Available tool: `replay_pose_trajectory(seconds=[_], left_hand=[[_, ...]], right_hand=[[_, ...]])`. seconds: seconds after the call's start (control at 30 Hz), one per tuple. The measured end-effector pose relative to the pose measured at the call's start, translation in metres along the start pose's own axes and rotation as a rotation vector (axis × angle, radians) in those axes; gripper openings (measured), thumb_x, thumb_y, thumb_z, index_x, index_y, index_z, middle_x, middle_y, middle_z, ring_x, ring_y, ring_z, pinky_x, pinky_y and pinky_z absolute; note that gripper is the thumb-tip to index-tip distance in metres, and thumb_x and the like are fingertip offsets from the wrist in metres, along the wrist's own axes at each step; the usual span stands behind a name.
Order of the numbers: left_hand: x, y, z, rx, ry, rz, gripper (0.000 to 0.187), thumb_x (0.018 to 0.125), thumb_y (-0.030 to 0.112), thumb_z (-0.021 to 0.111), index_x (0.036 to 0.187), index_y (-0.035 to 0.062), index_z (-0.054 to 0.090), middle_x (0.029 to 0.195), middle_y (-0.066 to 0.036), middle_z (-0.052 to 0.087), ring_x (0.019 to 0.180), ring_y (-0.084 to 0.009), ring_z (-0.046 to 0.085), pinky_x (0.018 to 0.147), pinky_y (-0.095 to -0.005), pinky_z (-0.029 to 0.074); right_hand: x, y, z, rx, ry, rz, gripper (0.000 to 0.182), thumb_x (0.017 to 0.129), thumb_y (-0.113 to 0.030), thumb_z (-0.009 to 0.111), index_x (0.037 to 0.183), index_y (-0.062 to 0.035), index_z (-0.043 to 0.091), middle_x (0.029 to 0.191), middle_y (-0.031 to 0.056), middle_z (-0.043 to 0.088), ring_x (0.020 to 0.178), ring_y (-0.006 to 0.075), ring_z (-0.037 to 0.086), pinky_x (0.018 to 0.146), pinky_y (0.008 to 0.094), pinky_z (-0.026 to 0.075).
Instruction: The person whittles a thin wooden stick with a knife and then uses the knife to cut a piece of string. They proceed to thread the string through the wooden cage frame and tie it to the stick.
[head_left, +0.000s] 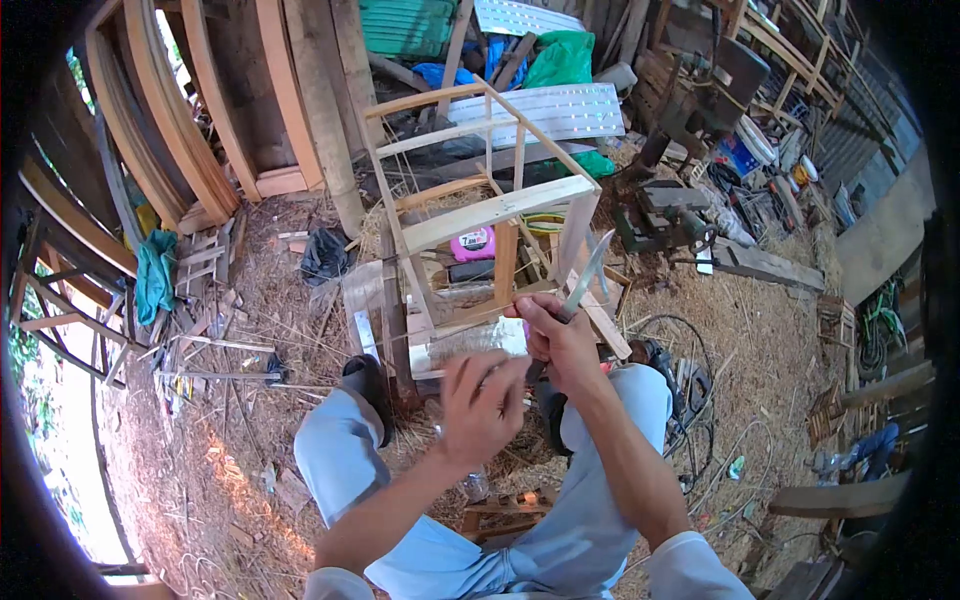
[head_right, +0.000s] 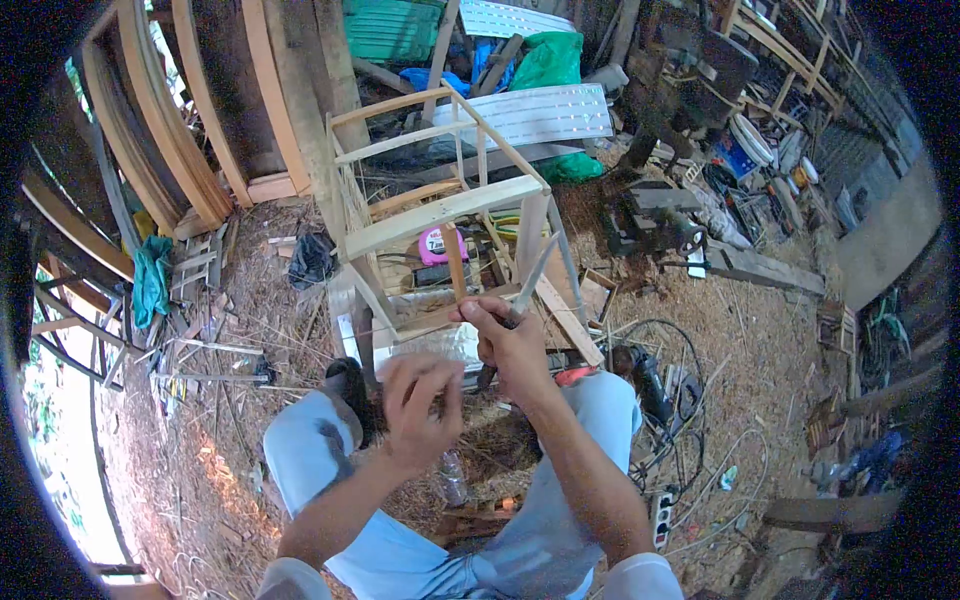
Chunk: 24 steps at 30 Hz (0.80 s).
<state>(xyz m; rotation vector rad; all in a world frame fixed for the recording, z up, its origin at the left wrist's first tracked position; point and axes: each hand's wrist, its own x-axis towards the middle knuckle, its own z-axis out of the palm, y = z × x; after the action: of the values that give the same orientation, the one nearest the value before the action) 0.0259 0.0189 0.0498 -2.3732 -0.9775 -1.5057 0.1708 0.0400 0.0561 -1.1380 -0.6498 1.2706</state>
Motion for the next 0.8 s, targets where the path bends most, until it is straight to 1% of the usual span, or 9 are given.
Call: replay_pose_trajectory(seconds=[0.07, 0.1, 0.13, 0.23, 0.37, 0.43, 0.53, 0.73, 0.8], left_hand=[[-0.006, 0.005, 0.020, -0.748, -0.268, -0.884, 0.024, 0.082, 0.011, 0.064, 0.104, 0.0044, 0.058, 0.089, -0.006, 0.057, 0.082, -0.0171, 0.054, 0.074, -0.0286, 0.043], [-0.007, -0.004, 0.025, -0.748, -0.287, -1.038, 0.026, 0.087, 0.013, 0.062, 0.110, 0.0034, 0.055, 0.089, -0.005, 0.059, 0.083, -0.0117, 0.055, 0.072, -0.0243, 0.044], [-0.007, -0.010, 0.033, -0.760, -0.272, -1.048, 0.026, 0.087, 0.013, 0.062, 0.110, 0.0034, 0.055, 0.089, -0.005, 0.059, 0.083, -0.0117, 0.055, 0.072, -0.0243, 0.044], [-0.002, -0.019, 0.056, -1.262, 0.188, -1.181, 0.025, 0.091, 0.016, 0.058, 0.110, -0.0009, 0.057, 0.095, -0.007, 0.063, 0.084, -0.0087, 0.056, 0.072, -0.0224, 0.044], [0.002, -0.026, 0.070, -1.031, 0.141, -1.129, 0.023, 0.091, 0.017, 0.058, 0.102, -0.0028, 0.061, 0.092, -0.007, 0.064, 0.079, -0.0094, 0.058, 0.071, -0.0234, 0.046], [0.017, -0.019, 0.066, -0.962, 0.161, -1.127, 0.022, 0.091, 0.017, 0.057, 0.095, -0.0040, 0.063, 0.088, -0.007, 0.064, 0.078, -0.0107, 0.061, 0.072, -0.0237, 0.048], [0.029, -0.017, 0.068, -1.164, 0.302, -1.116, 0.025, 0.092, 0.018, 0.056, 0.096, -0.0052, 0.063, 0.088, -0.008, 0.065, 0.082, -0.0117, 0.062, 0.075, -0.0240, 0.049], [0.037, -0.033, 0.074, -1.044, 0.347, -1.042, 0.029, 0.093, 0.022, 0.054, 0.098, -0.0052, 0.060, 0.096, -0.012, 0.064, 0.086, -0.0175, 0.064, 0.079, -0.0288, 0.051], [0.038, -0.034, 0.078, -1.119, 0.385, -1.051, 0.030, 0.094, 0.023, 0.053, 0.101, -0.0056, 0.058, 0.096, -0.014, 0.063, 0.087, -0.0186, 0.064, 0.079, -0.0305, 0.053]], right_hand=[[0.005, 0.004, -0.002, 0.034, 0.001, 0.066, 0.020, 0.085, -0.021, 0.065, 0.086, -0.0010, 0.065, 0.058, -0.0045, 0.052, 0.042, 0.0011, 0.032, 0.039, 0.0187, 0.022], [0.007, 0.007, 0.001, 0.043, 0.012, 0.054, 0.020, 0.085, -0.021, 0.065, 0.085, -0.0013, 0.064, 0.054, -0.0079, 0.041, 0.042, 0.0013, 0.031, 0.039, 0.0194, 0.021], [0.008, 0.009, 0.004, 0.023, 0.009, 0.056, 0.020, 0.085, -0.021, 0.065, 0.085, -0.0013, 0.064, 0.054, -0.0079, 0.041, 0.042, 0.0013, 0.031, 0.039, 0.0194, 0.021], [0.012, 0.015, 0.007, 0.037, 0.033, 0.033, 0.021, 0.085, -0.022, 0.065, 0.089, -0.0018, 0.063, 0.055, -0.0070, 0.044, 0.043, 0.0015, 0.032, 0.039, 0.0195, 0.022], [0.022, 0.020, 0.002, -0.074, 0.033, 0.011, 0.021, 0.086, -0.022, 0.064, 0.093, -0.0020, 0.063, 0.060, -0.0050, 0.050, 0.044, 0.0017, 0.033, 0.039, 0.0189, 0.023], [0.028, 0.018, 0.000, -0.131, 0.240, -0.171, 0.016, 0.089, -0.017, 0.059, 0.094, -0.0023, 0.062, 0.067, -0.0007, 0.056, 0.043, 0.0019, 0.034, 0.038, 0.0185, 0.023], [0.029, 0.002, -0.007, -0.056, 0.292, -0.250, 0.017, 0.090, -0.013, 0.056, 0.103, -0.0031, 0.062, 0.069, -0.0010, 0.058, 0.044, 0.0005, 0.034, 0.038, 0.0176, 0.022], [0.024, 0.006, 0.004, -0.153, 0.134, -0.219, 0.030, 0.088, -0.005, 0.056, 0.118, -0.0002, 0.056, 0.064, -0.0077, 0.046, 0.045, -0.0008, 0.032, 0.039, 0.0178, 0.022], [0.023, 0.009, 0.003, -0.237, 0.111, -0.204, 0.031, 0.088, -0.008, 0.056, 0.119, -0.0040, 0.058, 0.096, 0.0002, 0.062, 0.057, 0.0009, 0.043, 0.046, 0.0163, 0.032]])
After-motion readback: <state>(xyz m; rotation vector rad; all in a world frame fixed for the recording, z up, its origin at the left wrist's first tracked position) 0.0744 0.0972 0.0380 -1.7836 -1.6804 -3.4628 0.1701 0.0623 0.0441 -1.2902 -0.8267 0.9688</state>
